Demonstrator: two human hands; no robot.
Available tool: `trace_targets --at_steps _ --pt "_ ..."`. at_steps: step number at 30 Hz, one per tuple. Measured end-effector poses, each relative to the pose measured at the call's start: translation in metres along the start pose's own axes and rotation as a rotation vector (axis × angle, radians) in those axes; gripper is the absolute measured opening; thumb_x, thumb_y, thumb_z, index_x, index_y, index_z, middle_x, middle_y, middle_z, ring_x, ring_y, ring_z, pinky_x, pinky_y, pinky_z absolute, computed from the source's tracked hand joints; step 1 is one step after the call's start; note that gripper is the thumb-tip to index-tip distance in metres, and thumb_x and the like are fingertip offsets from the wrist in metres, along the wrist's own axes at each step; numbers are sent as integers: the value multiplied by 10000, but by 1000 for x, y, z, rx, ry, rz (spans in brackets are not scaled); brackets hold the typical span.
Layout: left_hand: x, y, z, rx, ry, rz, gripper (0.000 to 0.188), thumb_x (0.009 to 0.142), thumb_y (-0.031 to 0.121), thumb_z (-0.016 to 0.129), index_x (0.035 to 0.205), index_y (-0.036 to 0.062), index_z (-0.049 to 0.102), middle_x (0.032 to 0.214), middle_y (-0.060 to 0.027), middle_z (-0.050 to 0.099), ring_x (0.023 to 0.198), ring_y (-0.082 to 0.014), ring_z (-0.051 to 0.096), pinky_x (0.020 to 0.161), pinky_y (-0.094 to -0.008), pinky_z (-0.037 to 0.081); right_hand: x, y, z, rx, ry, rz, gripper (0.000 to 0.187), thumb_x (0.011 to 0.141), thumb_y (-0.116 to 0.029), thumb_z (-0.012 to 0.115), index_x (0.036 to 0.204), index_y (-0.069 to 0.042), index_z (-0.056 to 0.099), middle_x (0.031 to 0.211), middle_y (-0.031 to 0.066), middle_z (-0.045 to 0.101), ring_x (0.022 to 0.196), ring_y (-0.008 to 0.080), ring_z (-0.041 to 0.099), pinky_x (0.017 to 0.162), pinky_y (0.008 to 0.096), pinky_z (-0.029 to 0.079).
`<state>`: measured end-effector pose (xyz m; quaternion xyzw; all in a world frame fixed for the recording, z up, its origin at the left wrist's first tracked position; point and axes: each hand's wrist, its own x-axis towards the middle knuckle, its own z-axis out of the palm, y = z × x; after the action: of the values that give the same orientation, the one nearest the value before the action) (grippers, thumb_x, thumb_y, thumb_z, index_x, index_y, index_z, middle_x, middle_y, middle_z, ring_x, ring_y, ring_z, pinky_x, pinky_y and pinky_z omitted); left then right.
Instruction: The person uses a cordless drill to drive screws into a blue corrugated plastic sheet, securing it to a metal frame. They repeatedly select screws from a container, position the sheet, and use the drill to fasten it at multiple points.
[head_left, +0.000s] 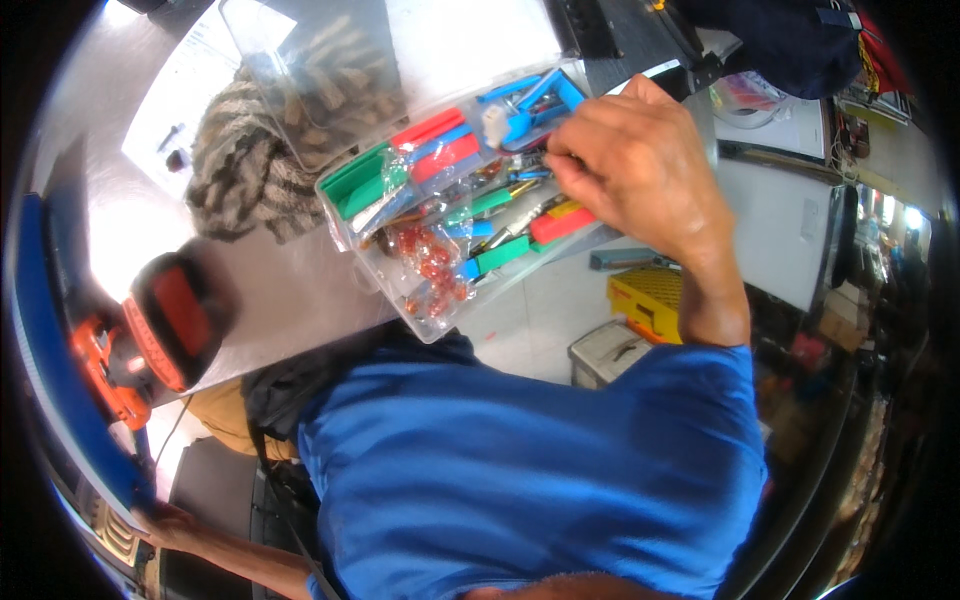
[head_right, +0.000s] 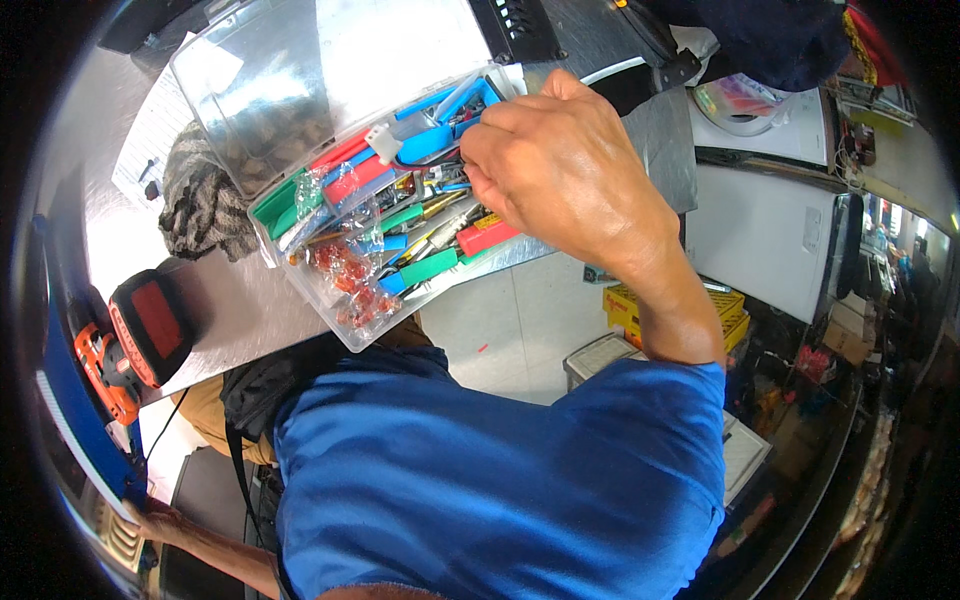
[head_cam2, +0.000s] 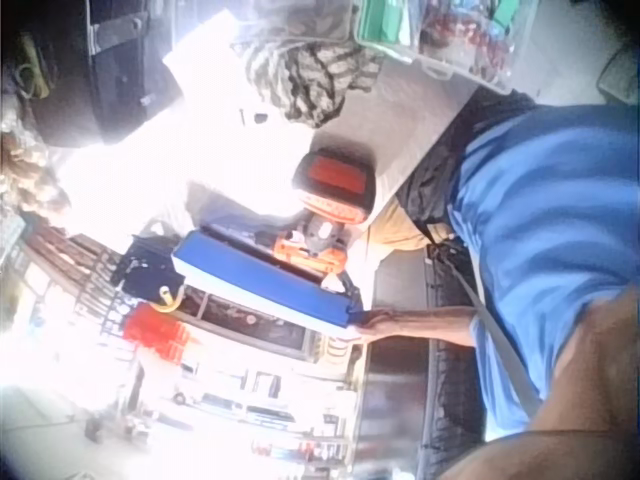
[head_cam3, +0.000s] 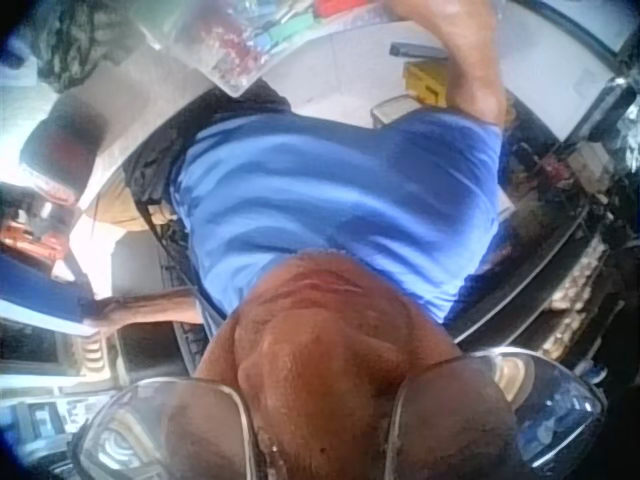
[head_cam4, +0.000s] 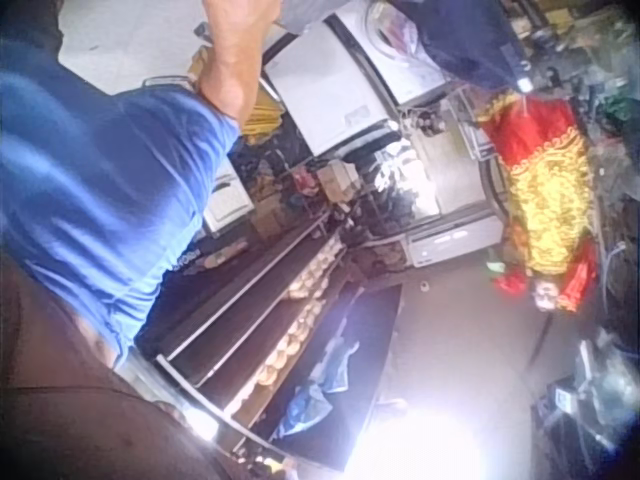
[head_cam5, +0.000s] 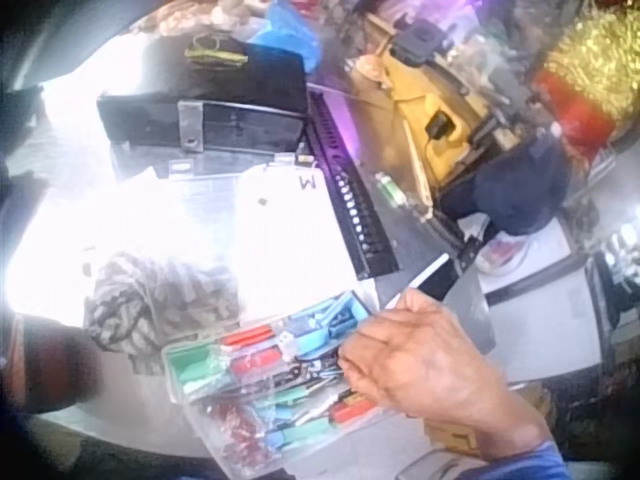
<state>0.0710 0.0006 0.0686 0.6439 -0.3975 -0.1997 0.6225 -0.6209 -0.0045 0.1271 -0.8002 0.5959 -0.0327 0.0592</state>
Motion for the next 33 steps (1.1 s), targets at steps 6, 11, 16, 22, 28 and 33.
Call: trace_targets --at_steps 6,11,16,22,28,33 --pt "10 -9 -10 -48 -67 -20 550 797 172 809 1245 -2 542 1136 -186 616 1080 -319 587 932 -496 479 1 1 -5 182 -42 -92 81 798 -166 742 827 -98 709 772 66 671 749 263 648 766 383 430" --pt "20 -19 -26 43 2 80 572 785 165 819 1248 -5 528 1156 -198 606 1097 -335 583 948 -516 479 9 0 -9 119 -186 -105 124 816 -214 727 874 -106 745 745 83 692 736 273 671 753 394 459" --pt "21 -22 -27 50 2 90 586 775 168 831 1244 -10 528 1162 -204 604 1113 -346 581 957 -530 484 16 -5 -7 -13 -244 -140 138 835 -210 700 908 -112 763 734 95 704 734 255 696 722 384 486" --pt "16 -18 -22 61 16 58 639 794 197 825 1310 -11 511 1232 -224 598 1145 -360 574 999 -524 472 10 0 4 -22 -143 -176 140 821 -187 706 925 -98 733 765 95 706 711 270 691 703 397 508" --pt "23 -28 -28 70 -62 88 619 847 196 792 1335 -44 496 1300 -224 569 1181 -345 566 1029 -486 460 1 12 -17 176 -52 -99 113 839 -148 686 927 -81 705 788 110 692 728 324 668 723 405 520" --pt "30 -30 -48 98 -141 105 604 891 195 764 1355 -72 483 1356 -223 544 1210 -332 558 1054 -455 450 -5 12 -37 303 -77 11 166 795 -126 738 940 -51 707 833 105 689 753 324 662 717 385 517"
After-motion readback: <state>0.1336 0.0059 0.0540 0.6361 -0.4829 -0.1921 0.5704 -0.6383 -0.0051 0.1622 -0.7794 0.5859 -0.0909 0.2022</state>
